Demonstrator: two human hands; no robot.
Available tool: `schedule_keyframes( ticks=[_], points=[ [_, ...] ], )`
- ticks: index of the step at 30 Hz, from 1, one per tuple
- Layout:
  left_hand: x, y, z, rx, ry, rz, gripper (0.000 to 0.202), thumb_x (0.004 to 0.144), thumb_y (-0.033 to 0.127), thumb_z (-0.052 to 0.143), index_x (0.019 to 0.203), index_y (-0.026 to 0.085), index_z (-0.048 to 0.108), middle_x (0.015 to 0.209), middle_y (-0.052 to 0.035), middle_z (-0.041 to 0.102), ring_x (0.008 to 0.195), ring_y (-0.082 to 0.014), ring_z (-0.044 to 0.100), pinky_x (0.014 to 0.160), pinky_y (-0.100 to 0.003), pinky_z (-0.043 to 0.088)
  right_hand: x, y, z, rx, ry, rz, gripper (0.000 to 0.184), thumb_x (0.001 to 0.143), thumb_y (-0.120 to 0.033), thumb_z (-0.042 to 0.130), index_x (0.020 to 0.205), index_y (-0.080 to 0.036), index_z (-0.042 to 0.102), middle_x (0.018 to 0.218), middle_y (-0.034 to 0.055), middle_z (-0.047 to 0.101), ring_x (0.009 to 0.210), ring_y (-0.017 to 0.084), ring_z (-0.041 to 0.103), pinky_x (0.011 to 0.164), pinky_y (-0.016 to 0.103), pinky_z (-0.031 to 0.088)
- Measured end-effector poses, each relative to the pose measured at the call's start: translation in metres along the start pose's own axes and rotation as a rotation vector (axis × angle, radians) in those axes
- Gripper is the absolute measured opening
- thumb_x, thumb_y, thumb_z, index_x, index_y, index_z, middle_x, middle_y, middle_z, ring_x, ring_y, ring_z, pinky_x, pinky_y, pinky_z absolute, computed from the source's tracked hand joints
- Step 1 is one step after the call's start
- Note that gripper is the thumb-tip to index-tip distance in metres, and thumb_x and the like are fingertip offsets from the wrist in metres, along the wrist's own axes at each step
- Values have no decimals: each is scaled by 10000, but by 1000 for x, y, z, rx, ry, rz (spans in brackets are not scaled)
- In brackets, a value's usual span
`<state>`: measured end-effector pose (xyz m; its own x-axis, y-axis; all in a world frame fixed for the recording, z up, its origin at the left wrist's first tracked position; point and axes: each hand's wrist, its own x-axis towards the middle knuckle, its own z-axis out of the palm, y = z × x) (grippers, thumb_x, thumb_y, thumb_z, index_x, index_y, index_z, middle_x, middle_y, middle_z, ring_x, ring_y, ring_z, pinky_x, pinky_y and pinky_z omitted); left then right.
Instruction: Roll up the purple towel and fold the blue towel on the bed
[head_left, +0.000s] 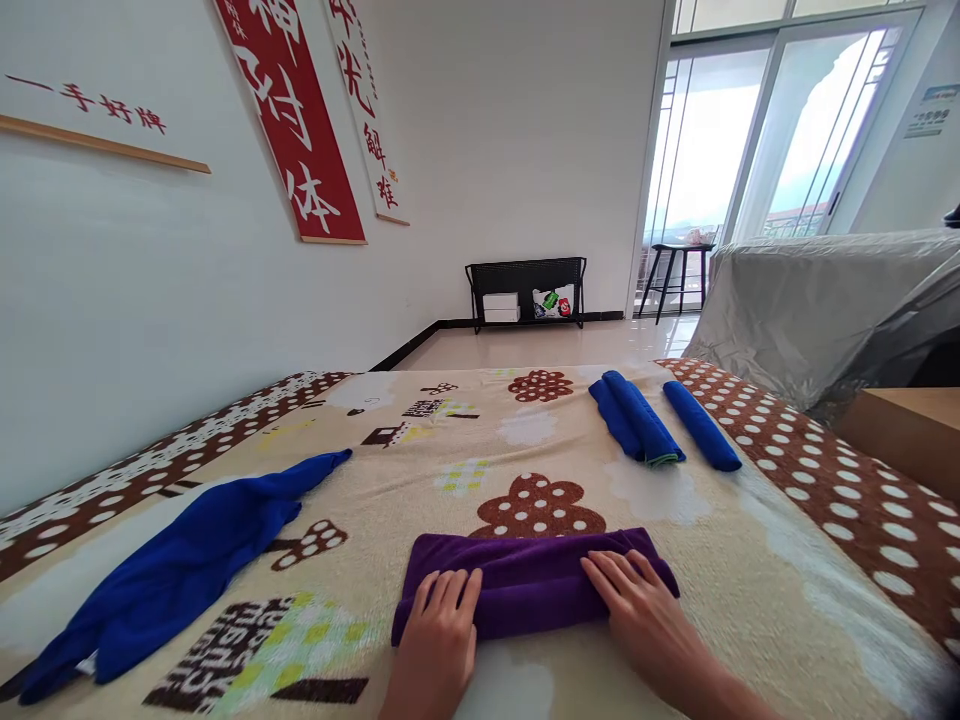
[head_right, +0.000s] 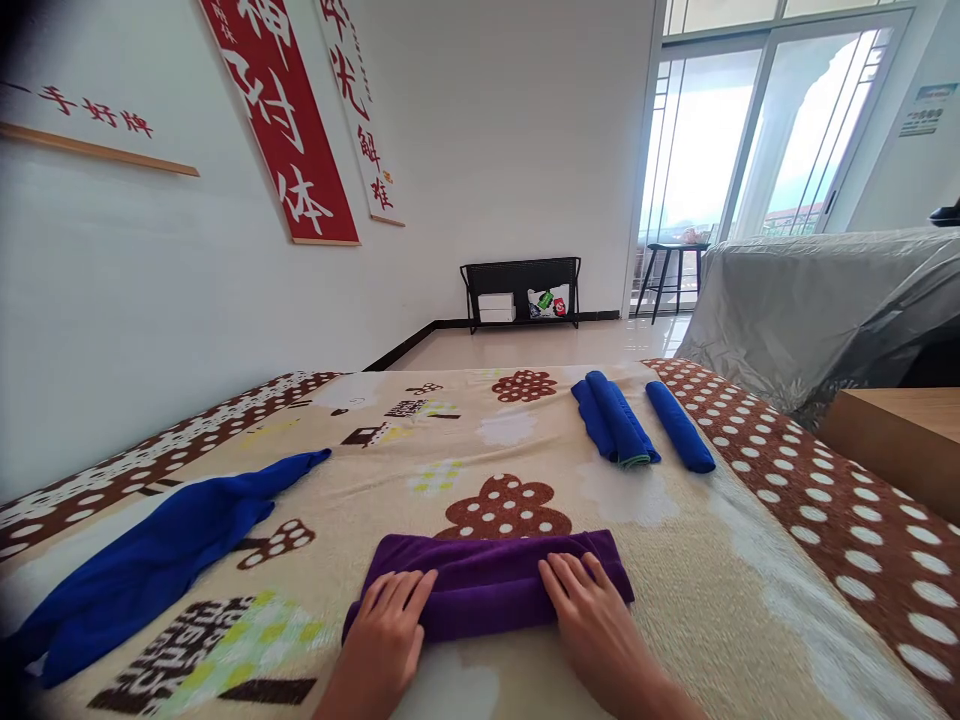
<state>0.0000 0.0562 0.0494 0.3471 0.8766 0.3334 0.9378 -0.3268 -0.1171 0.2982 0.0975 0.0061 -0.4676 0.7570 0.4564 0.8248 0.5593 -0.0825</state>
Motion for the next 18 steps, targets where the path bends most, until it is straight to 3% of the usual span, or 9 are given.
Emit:
schedule_keyframes(
  ticks=[3,5,8,12,14,16,18],
  points=[
    [21,25,8,-153,-16,193,551,929,210,464,1478,223,424,1486,-42,501,1328,-211,508,1100,-374,435,18,-22,5,73,-181,-81,546,967,-416,380,1507,-334,356,1492,-39,328,1380,117,381,1192,310,307],
    [31,29,12,-219,-59,195,514,999,385,422,1496,258,396,1517,-27,454,1356,-204,486,1094,-381,448,28,-24,2,107,-287,-44,593,978,-574,296,1522,-338,321,1512,-35,285,1412,133,360,1205,346,320],
    [32,6,18,-223,-109,64,512,1006,491,374,1445,249,482,1481,-58,493,1339,-246,508,1052,-447,479,32,0,-6,97,-317,51,625,975,-635,209,1488,-328,392,1514,-28,276,1429,158,348,1195,397,342],
    [5,-49,23,-216,-152,-149,486,996,494,390,1422,291,509,1465,-35,515,1362,-234,482,1099,-464,434,16,46,-16,70,-323,161,663,969,-651,198,1464,-283,441,1505,-7,293,1420,187,365,1172,440,364],
    [-9,-66,24,-201,-158,-222,483,998,479,384,1433,302,492,1477,-24,502,1375,-220,465,1121,-457,411,8,58,-18,55,-304,202,657,969,-641,220,1454,-267,457,1491,5,320,1401,202,388,1166,463,361],
    [-14,-70,24,-155,-151,-254,482,998,467,371,1417,281,520,1473,-30,507,1383,-235,455,1149,-496,368,5,57,-18,42,-277,224,646,976,-617,233,1427,-238,498,1487,20,327,1405,225,379,1182,493,325],
    [-8,-61,23,-99,-113,-241,483,997,440,363,1391,238,556,1468,-57,510,1394,-270,436,1171,-560,301,11,41,-15,38,-255,215,635,985,-586,230,1422,-218,507,1510,27,278,1437,235,328,1215,499,275]
  ],
)
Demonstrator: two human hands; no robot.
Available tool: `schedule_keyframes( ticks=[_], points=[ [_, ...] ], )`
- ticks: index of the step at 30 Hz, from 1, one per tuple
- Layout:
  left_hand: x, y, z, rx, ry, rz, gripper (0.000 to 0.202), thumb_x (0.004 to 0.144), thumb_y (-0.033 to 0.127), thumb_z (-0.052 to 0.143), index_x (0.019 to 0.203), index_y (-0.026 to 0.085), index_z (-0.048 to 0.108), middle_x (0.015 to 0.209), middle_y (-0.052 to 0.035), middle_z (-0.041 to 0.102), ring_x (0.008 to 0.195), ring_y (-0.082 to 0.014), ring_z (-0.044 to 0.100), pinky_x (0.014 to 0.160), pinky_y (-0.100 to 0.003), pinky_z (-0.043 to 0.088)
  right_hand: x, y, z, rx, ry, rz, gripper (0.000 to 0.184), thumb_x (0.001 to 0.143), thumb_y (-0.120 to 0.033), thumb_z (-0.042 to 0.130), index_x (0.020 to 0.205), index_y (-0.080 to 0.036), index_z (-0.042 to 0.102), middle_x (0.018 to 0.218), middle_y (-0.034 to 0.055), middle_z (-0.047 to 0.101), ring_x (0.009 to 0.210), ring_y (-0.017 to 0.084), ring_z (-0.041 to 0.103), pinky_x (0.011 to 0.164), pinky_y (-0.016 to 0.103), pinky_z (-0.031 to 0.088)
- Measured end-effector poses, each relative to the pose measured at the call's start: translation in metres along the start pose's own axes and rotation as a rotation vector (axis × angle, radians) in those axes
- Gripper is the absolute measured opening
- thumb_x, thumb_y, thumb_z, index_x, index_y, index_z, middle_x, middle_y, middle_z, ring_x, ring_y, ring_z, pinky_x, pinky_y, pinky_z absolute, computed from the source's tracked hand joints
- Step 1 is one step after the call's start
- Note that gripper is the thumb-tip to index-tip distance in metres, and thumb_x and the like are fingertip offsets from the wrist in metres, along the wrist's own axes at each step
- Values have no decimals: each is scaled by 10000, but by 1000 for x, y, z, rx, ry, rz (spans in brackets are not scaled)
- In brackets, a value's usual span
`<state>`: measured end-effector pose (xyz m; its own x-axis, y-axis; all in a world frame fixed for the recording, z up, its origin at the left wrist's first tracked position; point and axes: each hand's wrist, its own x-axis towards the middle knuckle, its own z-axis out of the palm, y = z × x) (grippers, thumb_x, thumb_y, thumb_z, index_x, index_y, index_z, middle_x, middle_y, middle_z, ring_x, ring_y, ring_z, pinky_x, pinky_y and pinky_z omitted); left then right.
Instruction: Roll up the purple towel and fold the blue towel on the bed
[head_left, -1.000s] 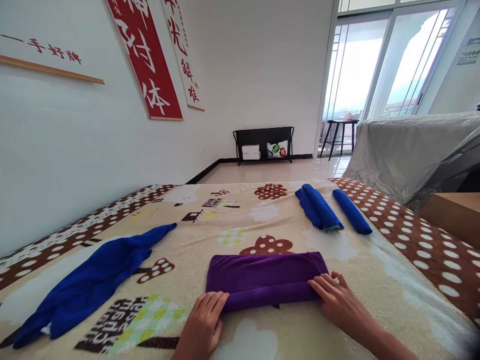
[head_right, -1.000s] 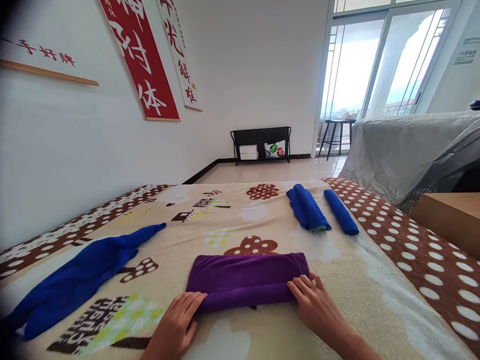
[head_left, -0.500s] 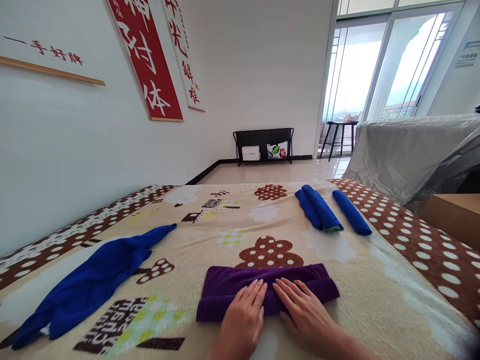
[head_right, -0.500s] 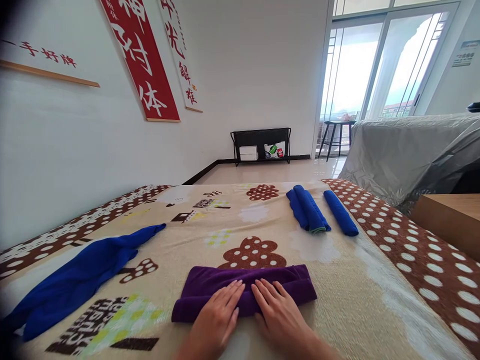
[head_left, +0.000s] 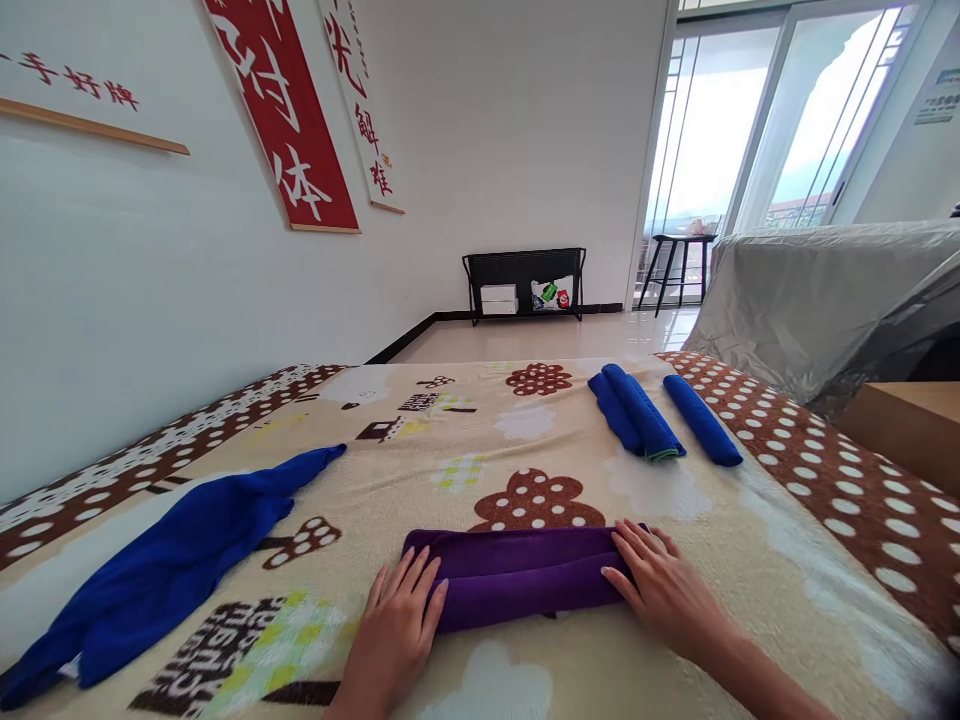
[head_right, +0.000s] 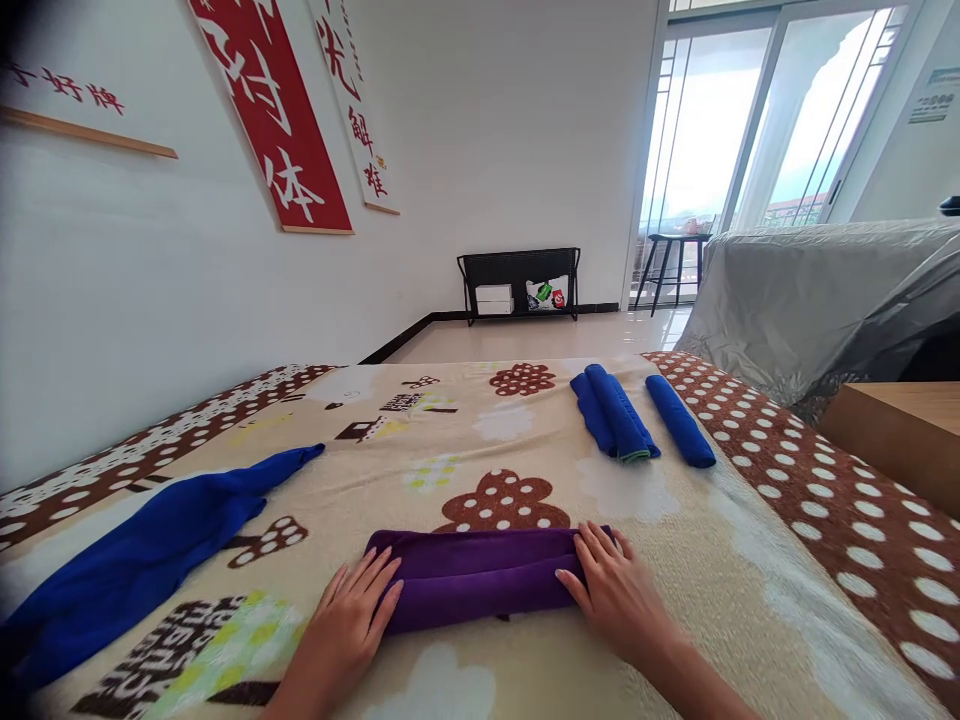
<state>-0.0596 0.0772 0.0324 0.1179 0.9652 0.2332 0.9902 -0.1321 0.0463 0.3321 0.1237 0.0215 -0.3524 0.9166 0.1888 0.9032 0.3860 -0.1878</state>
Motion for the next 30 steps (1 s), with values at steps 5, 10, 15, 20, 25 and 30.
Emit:
schedule_keyframes(
  ticks=[5,10,15,20,25,30],
  points=[
    [31,40,-2,-95,-117,96,509,1011,386,313,1475,221,443,1542,-65,401,1426,-237,391,1165,-487,332,20,-59,8,37,-46,-157,571,993,-586,205,1481,-357,392,1534,-52,205,1465,144,293,1233,383,309],
    [38,19,-1,-128,-174,-2,597,1000,520,323,1485,186,422,1544,-116,382,1438,-258,366,1153,-502,338,27,-44,6,40,-80,-135,653,967,-666,170,1468,-329,421,1515,-40,261,1445,183,333,1186,446,349],
    [20,-18,3,-146,-208,-110,576,1008,513,293,1521,256,344,1586,-51,311,1484,-222,263,1198,-512,238,11,16,-3,14,-72,-121,615,977,-636,218,1472,-329,414,1493,-17,312,1422,117,367,1216,357,332],
    [13,-17,1,-5,-72,-171,605,985,556,351,1457,196,468,1530,-95,417,1439,-289,361,1168,-594,259,-2,32,-9,-46,7,-111,597,975,-609,284,1444,-289,471,1478,3,346,1401,139,384,1190,360,330],
    [-11,1,-17,115,288,333,433,949,309,499,1367,220,564,1424,-65,559,1305,-237,522,1072,-417,447,-23,23,-9,-190,362,-282,434,965,-394,427,1381,-324,526,1454,-49,389,1351,91,400,1168,284,271],
    [-30,13,-5,127,351,460,575,773,106,513,1344,170,549,1252,-70,651,1138,-220,602,1006,-352,474,-32,23,11,-109,473,-287,448,912,-230,396,1316,-303,576,1317,-49,517,1218,63,454,1140,270,238]
  ],
)
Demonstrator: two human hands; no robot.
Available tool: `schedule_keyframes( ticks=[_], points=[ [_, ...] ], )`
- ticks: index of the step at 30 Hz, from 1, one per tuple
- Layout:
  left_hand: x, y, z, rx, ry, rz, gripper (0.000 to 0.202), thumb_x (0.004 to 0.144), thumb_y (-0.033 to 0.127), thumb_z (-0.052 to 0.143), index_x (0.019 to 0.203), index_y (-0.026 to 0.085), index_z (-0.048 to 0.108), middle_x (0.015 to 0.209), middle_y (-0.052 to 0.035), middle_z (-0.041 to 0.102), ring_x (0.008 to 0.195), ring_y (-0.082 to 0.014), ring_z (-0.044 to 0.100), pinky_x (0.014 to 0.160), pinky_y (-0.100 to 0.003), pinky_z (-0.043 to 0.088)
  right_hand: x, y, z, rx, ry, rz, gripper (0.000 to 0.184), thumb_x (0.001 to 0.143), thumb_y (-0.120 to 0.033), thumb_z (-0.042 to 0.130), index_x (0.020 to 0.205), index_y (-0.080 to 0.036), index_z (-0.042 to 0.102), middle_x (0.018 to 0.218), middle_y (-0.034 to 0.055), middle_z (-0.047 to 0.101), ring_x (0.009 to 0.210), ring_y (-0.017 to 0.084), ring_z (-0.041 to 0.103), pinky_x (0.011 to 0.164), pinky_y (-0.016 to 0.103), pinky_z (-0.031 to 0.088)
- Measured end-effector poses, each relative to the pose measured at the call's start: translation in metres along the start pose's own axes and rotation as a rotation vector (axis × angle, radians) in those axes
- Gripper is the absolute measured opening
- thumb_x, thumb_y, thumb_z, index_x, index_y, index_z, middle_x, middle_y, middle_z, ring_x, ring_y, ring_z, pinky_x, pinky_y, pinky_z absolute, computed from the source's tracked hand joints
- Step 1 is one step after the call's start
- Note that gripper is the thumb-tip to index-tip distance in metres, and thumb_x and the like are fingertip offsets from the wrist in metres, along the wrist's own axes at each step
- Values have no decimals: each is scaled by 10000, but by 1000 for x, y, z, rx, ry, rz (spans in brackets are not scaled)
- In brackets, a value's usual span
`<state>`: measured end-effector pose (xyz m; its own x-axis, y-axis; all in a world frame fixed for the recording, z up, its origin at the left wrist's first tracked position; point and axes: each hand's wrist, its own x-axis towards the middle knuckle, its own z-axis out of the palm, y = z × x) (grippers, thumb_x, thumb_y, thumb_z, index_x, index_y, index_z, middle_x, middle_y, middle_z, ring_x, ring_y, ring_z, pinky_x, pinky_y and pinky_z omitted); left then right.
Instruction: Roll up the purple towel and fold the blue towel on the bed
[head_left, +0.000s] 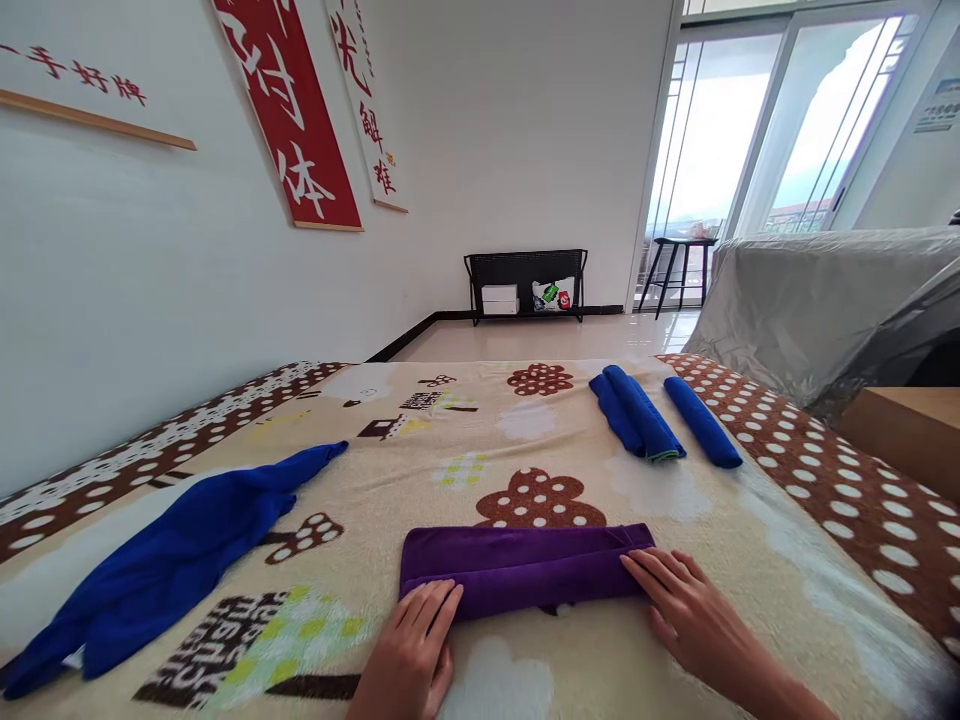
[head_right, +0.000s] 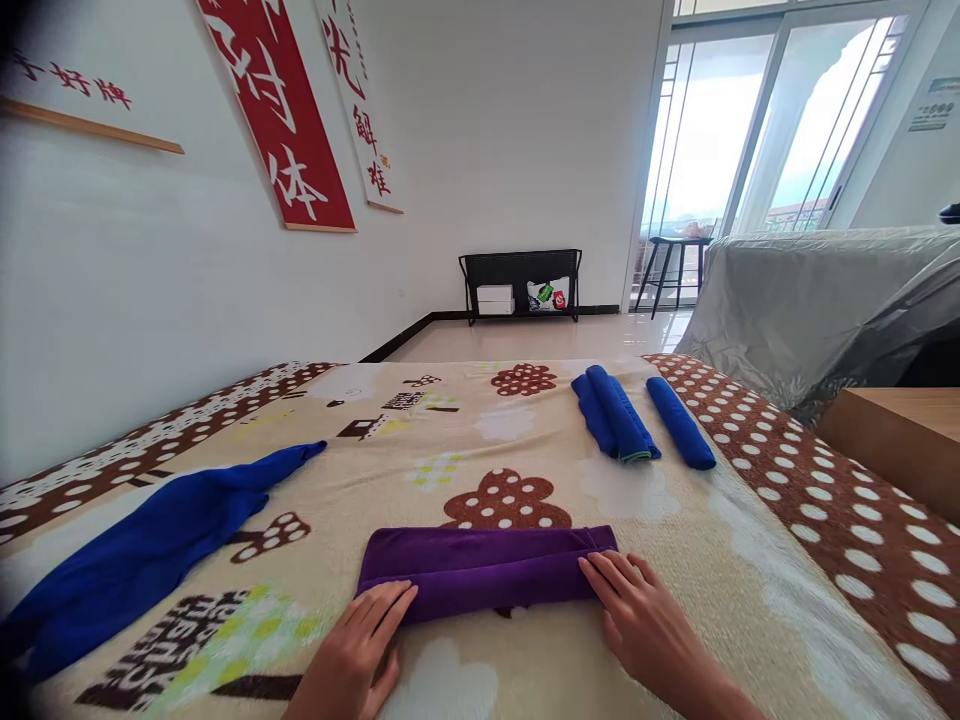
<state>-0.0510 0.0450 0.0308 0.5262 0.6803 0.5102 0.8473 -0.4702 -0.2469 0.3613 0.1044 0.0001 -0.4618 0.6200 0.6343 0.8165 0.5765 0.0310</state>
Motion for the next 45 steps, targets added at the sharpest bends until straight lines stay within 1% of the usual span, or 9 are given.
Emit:
schedule_keyframes(
  ticks=[5,8,14,18,23,27,33,39,45],
  points=[
    [12,-2,21,-85,-213,-195,597,756,25,446,1324,166,562,1265,-82,642,1175,-247,580,1065,-436,418,18,4,22,12,-18,42,423,795,-116,456,1140,-255,657,1164,-27,584,1133,70,464,1079,266,252],
    [34,-6,12,-147,-372,-298,548,770,23,436,1278,153,593,1226,-102,648,1164,-261,575,1050,-460,415,36,1,19,5,-94,93,325,750,-113,489,994,-216,677,1021,-3,603,1004,74,476,989,268,279],
    [57,-7,-14,-162,-456,-318,433,723,27,433,1049,177,676,946,-83,691,910,-260,641,826,-423,505,51,-14,4,-24,-248,176,191,772,-133,476,814,-141,662,851,42,586,854,75,477,893,270,303],
    [71,19,-7,-130,-443,-284,555,768,9,376,1253,135,615,1247,-144,635,1195,-287,564,1042,-489,397,61,-44,12,-42,-262,120,409,847,-128,400,1153,-198,662,1171,40,581,1113,116,502,1038,305,321],
    [86,50,15,-209,-404,-27,730,858,166,470,1555,176,253,1605,-64,300,1466,-233,294,1193,-440,230,74,-83,26,-32,-266,-115,612,944,-432,396,1531,-279,318,1552,-48,187,1436,127,273,1178,310,287],
    [60,17,26,-171,-321,-78,647,985,425,425,1571,293,185,1612,-16,279,1459,-245,316,1146,-470,297,63,-56,20,-57,-262,-164,661,973,-518,334,1574,-284,194,1565,-59,113,1465,113,225,1198,325,263],
    [0,-53,32,-143,-375,-253,565,992,454,421,1532,376,273,1556,-3,392,1418,-251,398,1115,-534,328,29,9,6,-158,-197,-85,654,975,-509,367,1567,-277,217,1547,-47,195,1432,93,286,1160,300,286],
    [23,-31,12,-39,-442,-347,610,863,193,477,1467,275,455,1563,-62,368,1474,-333,272,1137,-663,182,30,11,20,-72,-264,14,550,968,-462,398,1482,-268,412,1487,6,342,1374,145,392,1131,359,337],
    [40,-9,18,-103,-397,-367,700,752,106,485,1446,32,445,1525,-207,397,1435,-312,361,1179,-537,260,34,15,23,6,-306,64,505,958,-393,437,1447,-271,456,1449,29,396,1346,131,433,1138,344,386]
  ],
)
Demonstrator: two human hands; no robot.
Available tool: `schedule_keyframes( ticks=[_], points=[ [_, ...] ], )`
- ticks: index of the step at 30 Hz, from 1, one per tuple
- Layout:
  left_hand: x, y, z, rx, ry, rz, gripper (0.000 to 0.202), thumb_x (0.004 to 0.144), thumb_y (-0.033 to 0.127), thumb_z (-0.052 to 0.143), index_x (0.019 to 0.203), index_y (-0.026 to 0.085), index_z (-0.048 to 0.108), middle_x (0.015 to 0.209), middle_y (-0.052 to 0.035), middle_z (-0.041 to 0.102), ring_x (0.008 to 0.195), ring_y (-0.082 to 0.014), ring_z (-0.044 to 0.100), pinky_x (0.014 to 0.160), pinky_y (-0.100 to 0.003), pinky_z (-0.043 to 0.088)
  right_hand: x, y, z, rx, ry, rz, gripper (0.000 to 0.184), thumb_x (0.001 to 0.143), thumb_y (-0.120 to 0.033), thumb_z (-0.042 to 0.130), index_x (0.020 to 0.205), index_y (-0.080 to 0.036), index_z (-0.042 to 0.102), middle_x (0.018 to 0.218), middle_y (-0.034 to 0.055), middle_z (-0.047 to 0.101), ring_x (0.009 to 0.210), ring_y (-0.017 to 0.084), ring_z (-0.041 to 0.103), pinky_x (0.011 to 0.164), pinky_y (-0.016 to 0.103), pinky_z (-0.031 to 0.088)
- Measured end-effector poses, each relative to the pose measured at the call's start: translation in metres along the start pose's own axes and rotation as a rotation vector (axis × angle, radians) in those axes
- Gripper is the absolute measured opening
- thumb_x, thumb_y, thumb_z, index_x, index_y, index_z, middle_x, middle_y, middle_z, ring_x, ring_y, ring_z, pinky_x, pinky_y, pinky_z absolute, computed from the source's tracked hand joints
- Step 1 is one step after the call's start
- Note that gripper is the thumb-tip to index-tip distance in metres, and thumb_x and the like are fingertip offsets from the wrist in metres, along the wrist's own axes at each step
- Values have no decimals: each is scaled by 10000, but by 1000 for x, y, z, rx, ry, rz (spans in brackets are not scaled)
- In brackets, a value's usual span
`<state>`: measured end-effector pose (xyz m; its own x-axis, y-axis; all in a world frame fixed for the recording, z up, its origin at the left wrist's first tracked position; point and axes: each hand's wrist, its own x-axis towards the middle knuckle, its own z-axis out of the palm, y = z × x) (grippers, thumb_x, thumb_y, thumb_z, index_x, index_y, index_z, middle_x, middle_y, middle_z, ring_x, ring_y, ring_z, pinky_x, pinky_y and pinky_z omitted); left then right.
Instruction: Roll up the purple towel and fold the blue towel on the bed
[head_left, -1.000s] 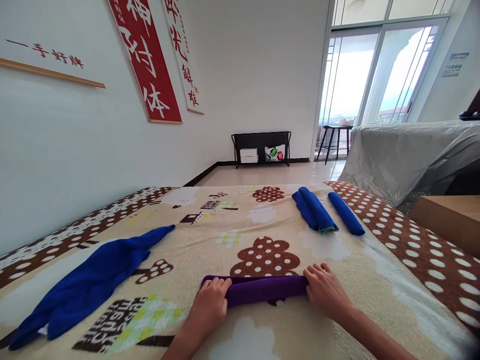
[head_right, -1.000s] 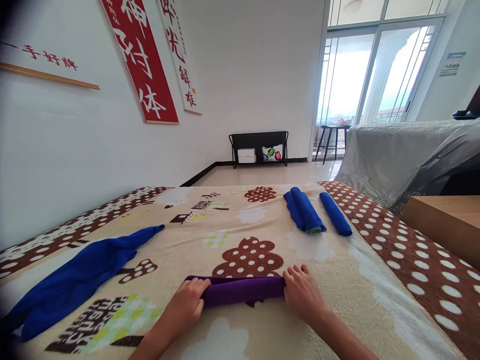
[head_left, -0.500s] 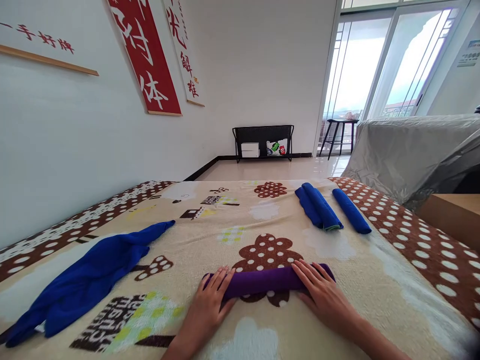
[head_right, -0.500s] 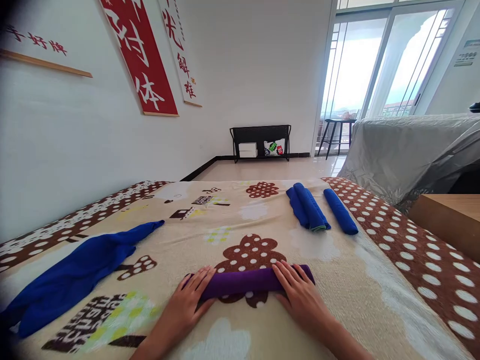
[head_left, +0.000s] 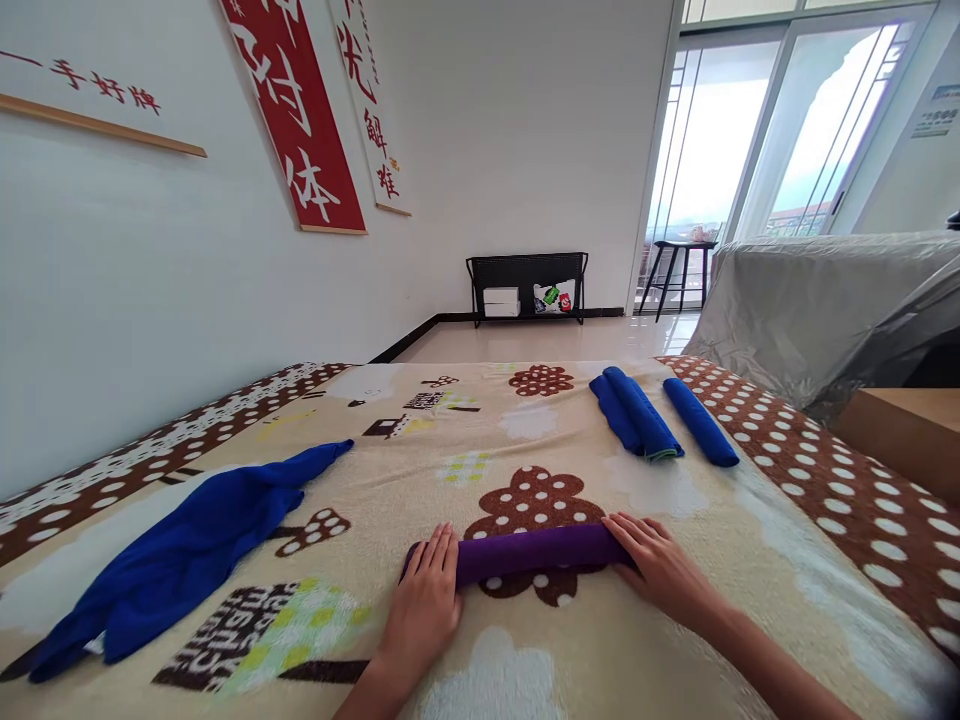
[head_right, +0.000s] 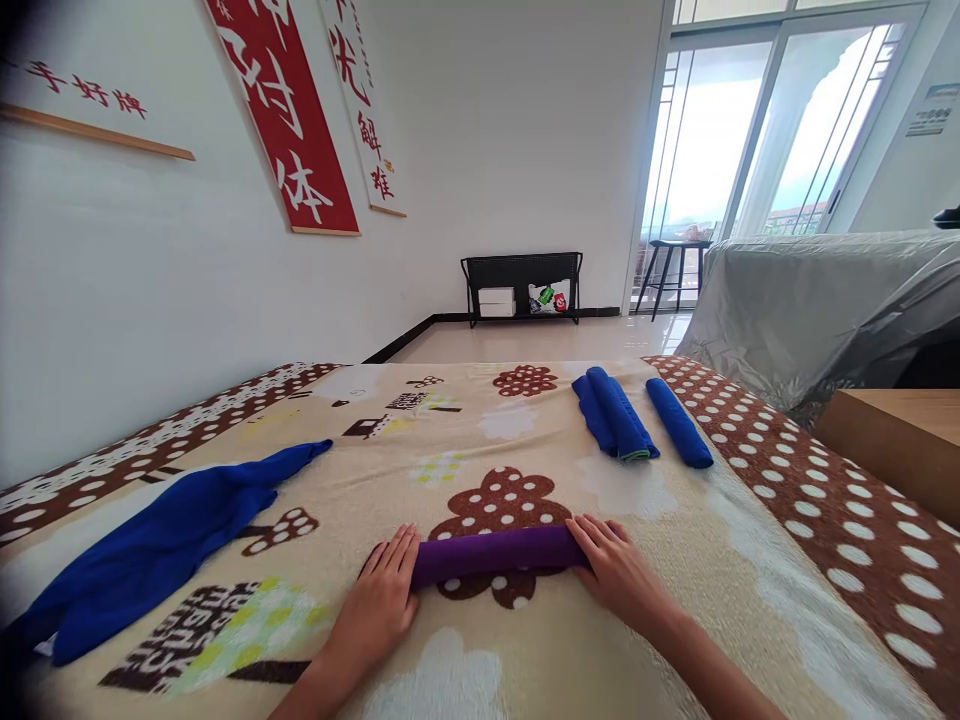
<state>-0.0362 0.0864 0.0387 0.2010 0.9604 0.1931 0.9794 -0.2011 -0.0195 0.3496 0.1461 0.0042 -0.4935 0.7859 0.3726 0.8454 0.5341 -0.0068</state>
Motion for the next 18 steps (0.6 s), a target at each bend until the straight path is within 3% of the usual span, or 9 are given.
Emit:
schedule_keyframes(
  ticks=[5,8,11,15,18],
  points=[
    [3,-27,3,-124,-8,134,593,904,294,505,1483,215,407,1515,-71,461,1409,-233,406,1190,-461,289,-5,8,-4,87,-46,30,598,960,-455,401,1511,-225,365,1472,62,357,1365,111,406,1173,299,384],
    [9,-40,-2,-164,-17,185,537,960,414,476,1460,224,429,1489,-69,493,1395,-233,425,1172,-459,307,-3,10,-8,132,-84,59,598,956,-499,398,1474,-200,418,1435,80,400,1321,119,440,1138,293,407],
    [16,-47,-7,-196,-30,225,473,969,375,475,1414,215,481,1448,-78,539,1341,-225,490,1138,-425,344,3,13,-18,167,-133,64,510,956,-486,413,1381,-226,521,1342,69,491,1218,112,508,1092,284,417],
    [21,-52,-16,-231,-27,238,405,932,345,532,1319,234,577,1438,-78,548,1354,-254,464,1132,-449,313,20,19,-49,195,-175,78,372,933,-409,478,1217,-230,638,1126,49,604,1037,93,561,985,241,428],
    [16,-45,-25,-267,-1,176,334,896,340,576,1203,235,655,1402,-104,559,1330,-308,443,1110,-523,274,42,24,-96,223,-166,91,378,905,-431,515,1168,-204,663,1059,46,619,957,68,558,882,177,419]
  ],
)
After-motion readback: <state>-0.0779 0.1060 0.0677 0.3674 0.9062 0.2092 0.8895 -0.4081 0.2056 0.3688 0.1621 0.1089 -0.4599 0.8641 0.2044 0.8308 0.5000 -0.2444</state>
